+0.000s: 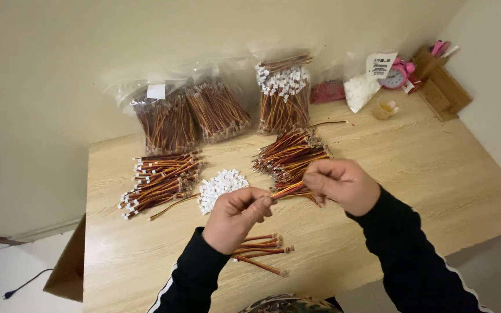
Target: Attaching small plastic connectors to the ends of wire bundles at a factory workbench
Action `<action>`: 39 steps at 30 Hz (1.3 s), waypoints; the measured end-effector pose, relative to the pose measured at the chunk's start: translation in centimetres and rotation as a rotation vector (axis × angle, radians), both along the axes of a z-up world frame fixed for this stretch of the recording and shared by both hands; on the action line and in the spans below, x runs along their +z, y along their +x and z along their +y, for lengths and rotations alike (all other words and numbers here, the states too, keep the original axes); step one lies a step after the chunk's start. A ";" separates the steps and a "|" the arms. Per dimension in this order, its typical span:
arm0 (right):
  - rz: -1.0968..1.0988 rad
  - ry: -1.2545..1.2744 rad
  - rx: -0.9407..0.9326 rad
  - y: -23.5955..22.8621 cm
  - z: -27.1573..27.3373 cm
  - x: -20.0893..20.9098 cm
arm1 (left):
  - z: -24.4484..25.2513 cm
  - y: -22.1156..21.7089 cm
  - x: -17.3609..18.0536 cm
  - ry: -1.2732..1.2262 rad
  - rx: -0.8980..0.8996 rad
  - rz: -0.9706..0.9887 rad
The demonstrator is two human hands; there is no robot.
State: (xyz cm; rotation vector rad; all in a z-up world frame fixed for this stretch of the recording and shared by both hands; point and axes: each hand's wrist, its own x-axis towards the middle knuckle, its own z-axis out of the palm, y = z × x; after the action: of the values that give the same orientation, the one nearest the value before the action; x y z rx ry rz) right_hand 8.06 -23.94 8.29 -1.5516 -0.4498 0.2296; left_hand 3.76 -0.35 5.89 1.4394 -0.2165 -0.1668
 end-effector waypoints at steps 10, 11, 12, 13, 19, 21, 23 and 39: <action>0.035 -0.138 -0.107 1.5 -4.4 -0.6 | 2.9 -0.6 -1.7 0.087 0.042 0.106; 0.018 -0.194 -0.135 1.4 -3.8 0.1 | 2.9 -0.5 -1.3 0.134 0.047 0.092; -0.003 -0.251 -0.164 1.3 -3.3 0.8 | 2.9 -0.3 -1.0 0.179 0.053 0.076; -0.003 -0.252 -0.155 1.6 -3.0 1.6 | 2.9 0.0 -0.4 0.178 0.062 0.077; -0.858 -0.687 -0.072 0.9 3.5 3.4 | 1.7 0.4 1.8 0.660 0.182 -0.198; -0.690 -0.716 0.175 1.6 4.5 2.1 | 1.1 0.2 2.6 0.673 0.213 -0.277; -0.586 -0.709 0.214 1.9 4.7 1.8 | 1.3 0.1 2.3 0.667 0.208 -0.283; -0.119 -0.644 0.201 2.3 5.3 -0.8 | 1.7 -0.2 -3.1 0.034 0.182 0.179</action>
State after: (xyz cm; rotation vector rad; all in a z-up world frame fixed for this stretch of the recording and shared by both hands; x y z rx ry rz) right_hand 10.39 -18.65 7.53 -2.1574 -0.6687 0.4720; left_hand 3.59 1.39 2.80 1.4610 0.0640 -0.1496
